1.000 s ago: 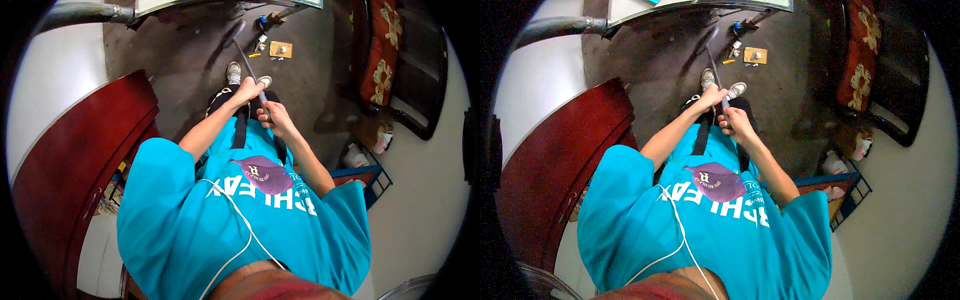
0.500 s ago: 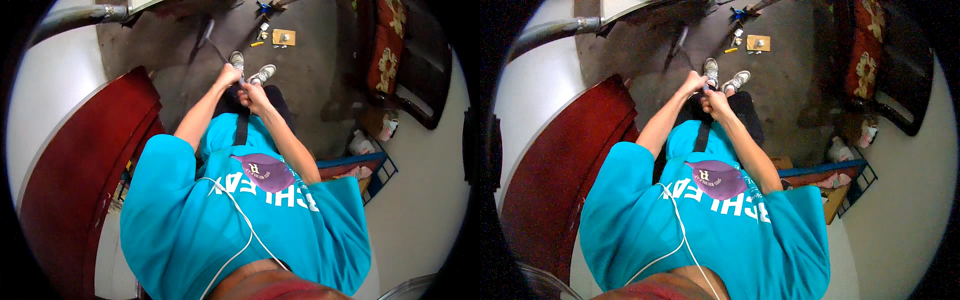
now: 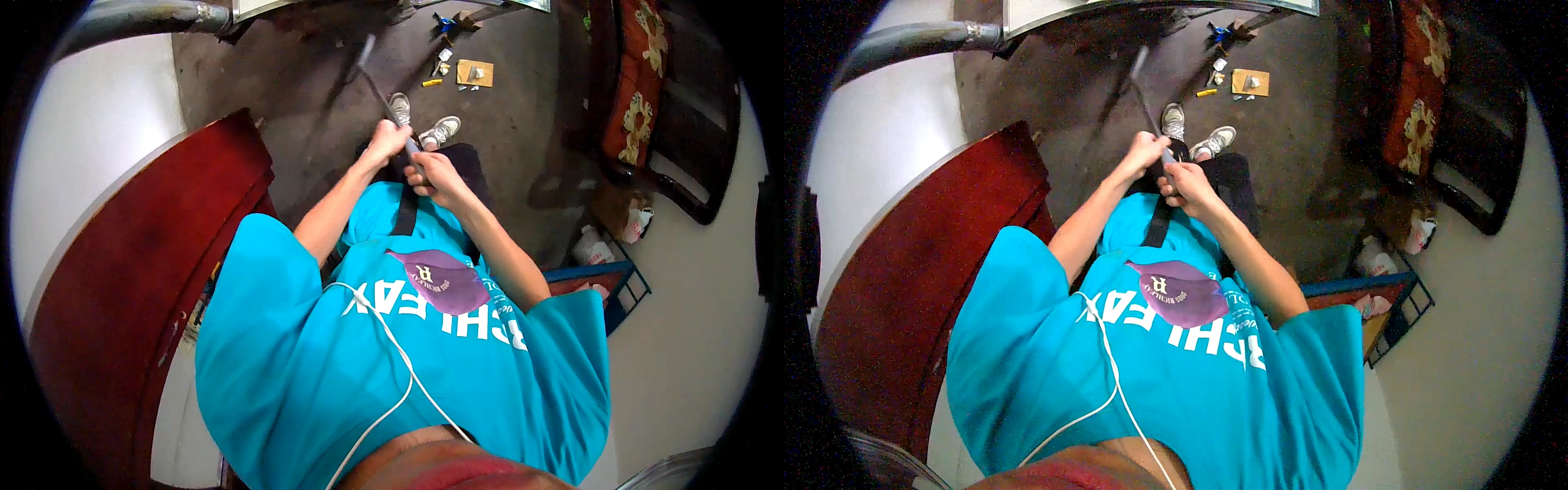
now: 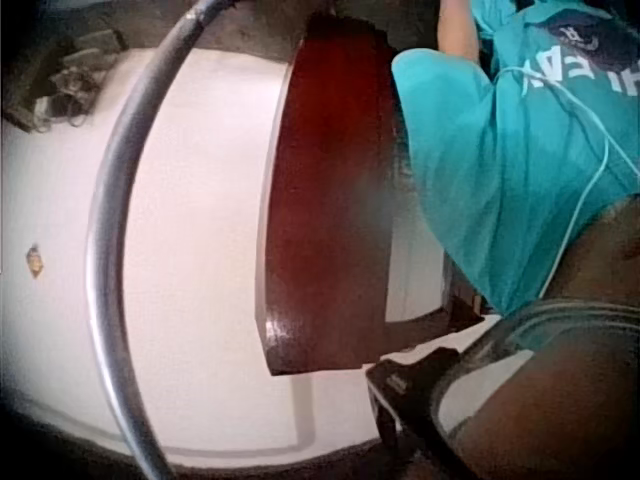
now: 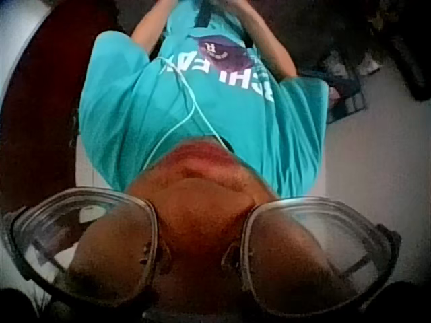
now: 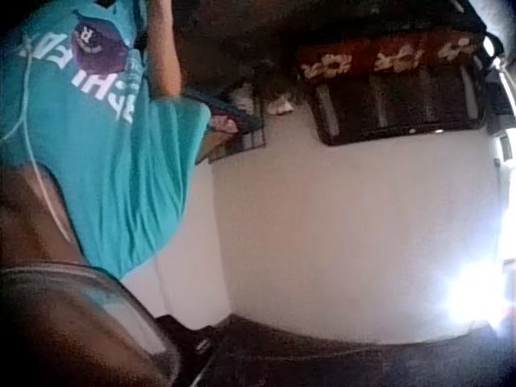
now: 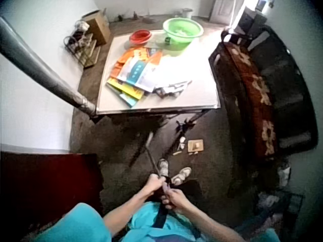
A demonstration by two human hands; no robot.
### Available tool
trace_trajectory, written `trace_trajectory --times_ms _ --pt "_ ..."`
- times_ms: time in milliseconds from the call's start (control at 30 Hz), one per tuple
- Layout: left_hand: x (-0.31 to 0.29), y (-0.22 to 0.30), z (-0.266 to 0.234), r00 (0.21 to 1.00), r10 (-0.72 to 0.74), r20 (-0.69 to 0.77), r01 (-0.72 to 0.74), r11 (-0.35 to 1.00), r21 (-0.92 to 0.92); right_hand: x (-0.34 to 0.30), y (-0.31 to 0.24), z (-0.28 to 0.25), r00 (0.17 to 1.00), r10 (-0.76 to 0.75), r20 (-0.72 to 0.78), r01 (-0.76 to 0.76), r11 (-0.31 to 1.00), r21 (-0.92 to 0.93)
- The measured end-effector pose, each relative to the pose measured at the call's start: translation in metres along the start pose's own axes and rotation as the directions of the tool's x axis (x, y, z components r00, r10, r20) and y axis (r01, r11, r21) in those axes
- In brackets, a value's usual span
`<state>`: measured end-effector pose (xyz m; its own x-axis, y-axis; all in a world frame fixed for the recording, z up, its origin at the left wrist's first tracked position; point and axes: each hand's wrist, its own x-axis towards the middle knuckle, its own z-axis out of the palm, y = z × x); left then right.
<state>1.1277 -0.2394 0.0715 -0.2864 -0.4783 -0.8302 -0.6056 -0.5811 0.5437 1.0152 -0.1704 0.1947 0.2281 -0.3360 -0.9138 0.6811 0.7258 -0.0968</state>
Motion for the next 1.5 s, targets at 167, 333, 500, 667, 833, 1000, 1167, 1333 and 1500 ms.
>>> trace_trajectory --times_ms 167,333,500,667,833,1000,1167,1333,1500 --pt "0.045 -0.037 -0.067 0.968 -0.108 -0.229 0.094 0.993 -0.072 0.074 0.006 0.046 0.999 0.022 0.035 -0.02 0.999 -0.04" --pt "0.068 -0.022 -0.056 0.941 -0.165 -0.295 0.201 0.975 0.094 0.118 0.012 0.018 0.988 0.076 0.135 -0.119 0.931 0.346" --pt "0.034 0.001 -0.003 0.995 -0.083 -0.052 0.092 0.976 0.199 0.043 0.016 -0.005 0.987 0.068 0.146 -0.144 0.784 0.604" --pt "-0.008 0.017 -0.012 0.997 0.068 0.043 -0.073 0.989 0.128 -0.006 0.014 0.035 0.996 0.027 0.081 -0.061 0.893 0.447" --pt "-0.015 0.014 -0.026 0.999 0.023 0.039 -0.021 0.999 -0.044 -0.004 0.014 0.039 0.999 -0.002 0.037 -0.009 0.957 0.291" --pt "0.033 0.002 -0.002 0.988 0.077 -0.137 -0.07 0.996 0.057 0.03 0.005 0.004 0.988 -0.115 -0.1 0.123 0.99 0.073" --pt "0.083 -0.017 0.086 1.0 0.016 0.01 -0.018 0.992 0.126 0.029 0.01 -0.067 0.982 -0.062 -0.178 0.111 0.953 0.283" --pt "0.038 0.04 0.154 0.984 0.012 0.175 -0.068 0.947 0.314 -0.031 -0.002 -0.118 0.981 -0.079 -0.176 0.144 0.909 0.39" --pt "-0.022 0.12 0.165 0.978 0.062 0.2 -0.116 0.955 0.273 -0.097 -0.032 -0.143 0.983 -0.158 -0.098 0.18 0.941 0.286"
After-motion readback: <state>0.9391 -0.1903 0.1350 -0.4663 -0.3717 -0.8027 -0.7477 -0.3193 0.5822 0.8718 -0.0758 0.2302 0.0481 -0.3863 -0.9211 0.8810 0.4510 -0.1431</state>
